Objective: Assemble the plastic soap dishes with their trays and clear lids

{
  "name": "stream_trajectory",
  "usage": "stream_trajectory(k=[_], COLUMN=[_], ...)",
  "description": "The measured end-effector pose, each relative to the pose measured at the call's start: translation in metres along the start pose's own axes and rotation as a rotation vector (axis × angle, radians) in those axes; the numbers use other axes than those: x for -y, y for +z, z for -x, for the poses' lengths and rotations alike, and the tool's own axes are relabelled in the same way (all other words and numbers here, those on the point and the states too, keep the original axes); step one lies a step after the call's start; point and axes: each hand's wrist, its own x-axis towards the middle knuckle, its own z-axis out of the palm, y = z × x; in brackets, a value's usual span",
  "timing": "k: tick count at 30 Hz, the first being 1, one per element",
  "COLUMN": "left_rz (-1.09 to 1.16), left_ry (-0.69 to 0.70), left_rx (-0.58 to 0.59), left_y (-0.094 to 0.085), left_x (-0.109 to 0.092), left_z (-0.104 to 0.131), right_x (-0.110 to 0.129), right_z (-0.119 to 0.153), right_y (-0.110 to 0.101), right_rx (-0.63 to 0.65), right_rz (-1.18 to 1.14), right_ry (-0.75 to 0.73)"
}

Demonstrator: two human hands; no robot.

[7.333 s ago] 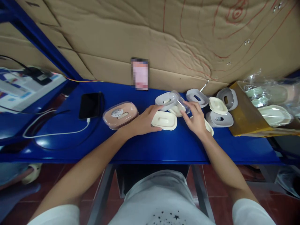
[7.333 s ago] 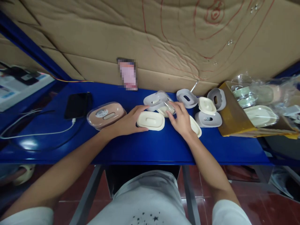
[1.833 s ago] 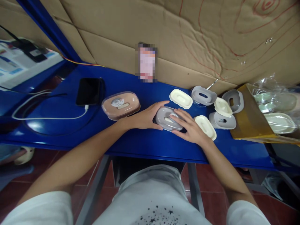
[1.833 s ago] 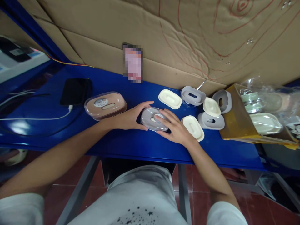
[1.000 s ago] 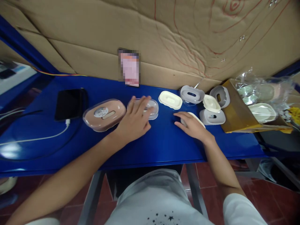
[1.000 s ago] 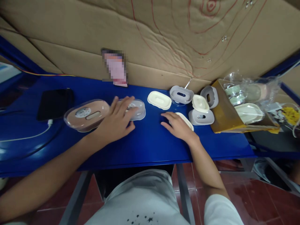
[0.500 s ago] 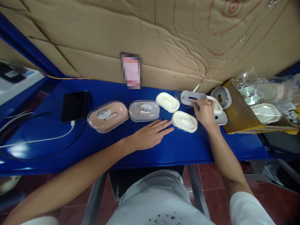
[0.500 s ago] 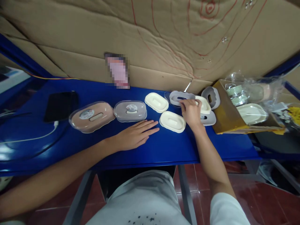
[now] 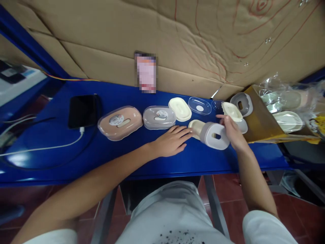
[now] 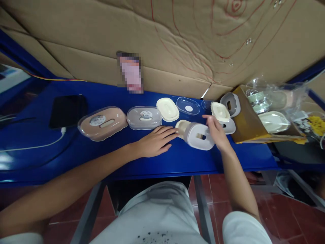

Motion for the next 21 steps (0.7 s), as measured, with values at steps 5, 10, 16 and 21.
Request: stream_trajectory(k=[5, 10, 16, 21], left_rz=[-0.083, 0.049, 0.158, 0.173], left_ry=[-0.001, -0.094, -0.125, -0.131], left_rx=[-0.001, -0.164, -0.180, -0.167], left_y=[-0.005, 0.001, 0.003, -0.006], left_x=[0.000, 0.004, 0.003, 0.006], left_z=[0.004, 0.009, 0.009, 0.014], right_x=[0.002, 0.018, 0.036, 0.047], right_z=[-0.006, -0.001, -0.014, -0.006], right_y=[0.030, 0.047, 0.061, 0.073], right_rx=[0.169, 0.137, 0.293, 0.249], right_rz=[-0.004, -0.015, 0.129, 0.166], right_ry=[-0.074, -0.215, -0.286, -0.304])
